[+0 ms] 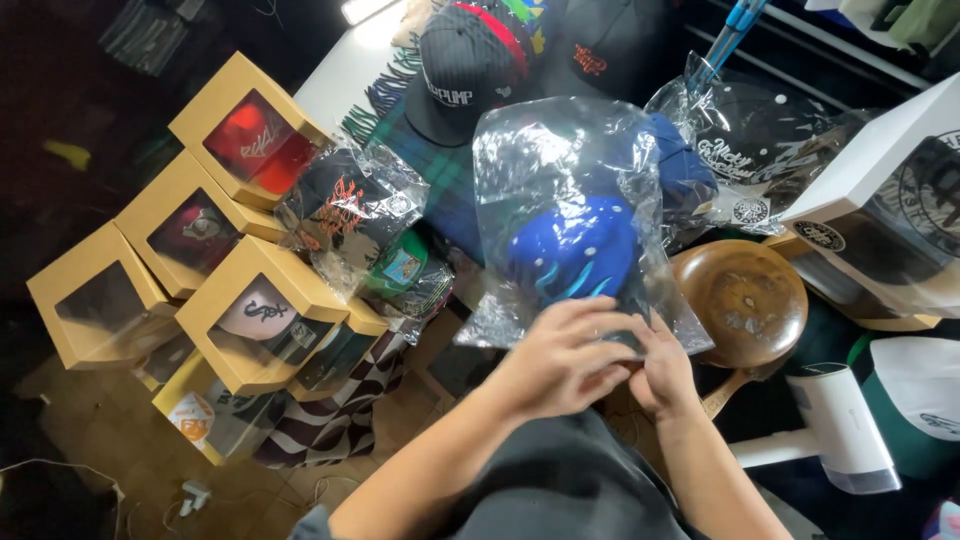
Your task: The person folds cardboard display boxes, places hats into plastic bags, and prepares them for storage or shipment.
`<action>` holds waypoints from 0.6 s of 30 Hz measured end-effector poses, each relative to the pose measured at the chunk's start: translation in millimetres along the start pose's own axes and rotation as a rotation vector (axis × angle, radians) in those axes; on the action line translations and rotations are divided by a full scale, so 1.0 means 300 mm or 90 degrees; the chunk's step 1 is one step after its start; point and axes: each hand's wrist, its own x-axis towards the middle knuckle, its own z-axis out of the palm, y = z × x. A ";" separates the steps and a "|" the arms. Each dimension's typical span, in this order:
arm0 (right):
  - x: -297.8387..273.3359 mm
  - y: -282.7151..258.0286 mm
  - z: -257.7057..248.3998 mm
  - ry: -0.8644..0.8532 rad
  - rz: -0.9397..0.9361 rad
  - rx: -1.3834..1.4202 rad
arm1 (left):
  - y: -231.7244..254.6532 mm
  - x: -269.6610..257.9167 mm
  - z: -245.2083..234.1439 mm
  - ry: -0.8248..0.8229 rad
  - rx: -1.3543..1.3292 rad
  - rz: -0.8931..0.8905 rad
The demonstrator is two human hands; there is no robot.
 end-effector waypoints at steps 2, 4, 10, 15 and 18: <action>0.055 0.045 0.012 0.094 0.194 0.218 | -0.023 0.001 -0.108 0.076 -0.005 -0.066; 0.098 0.124 -0.029 0.107 0.208 0.252 | -0.089 -0.039 -0.194 0.148 0.056 -0.112; 0.152 0.146 -0.013 0.094 0.229 0.314 | -0.258 -0.302 -0.208 0.221 -0.149 -0.659; 0.190 0.151 0.002 0.026 0.229 0.339 | -0.378 -0.350 0.000 0.246 -0.455 -0.885; 0.216 0.155 0.023 -0.012 0.213 0.367 | -0.435 -0.343 0.095 0.328 -0.538 -0.880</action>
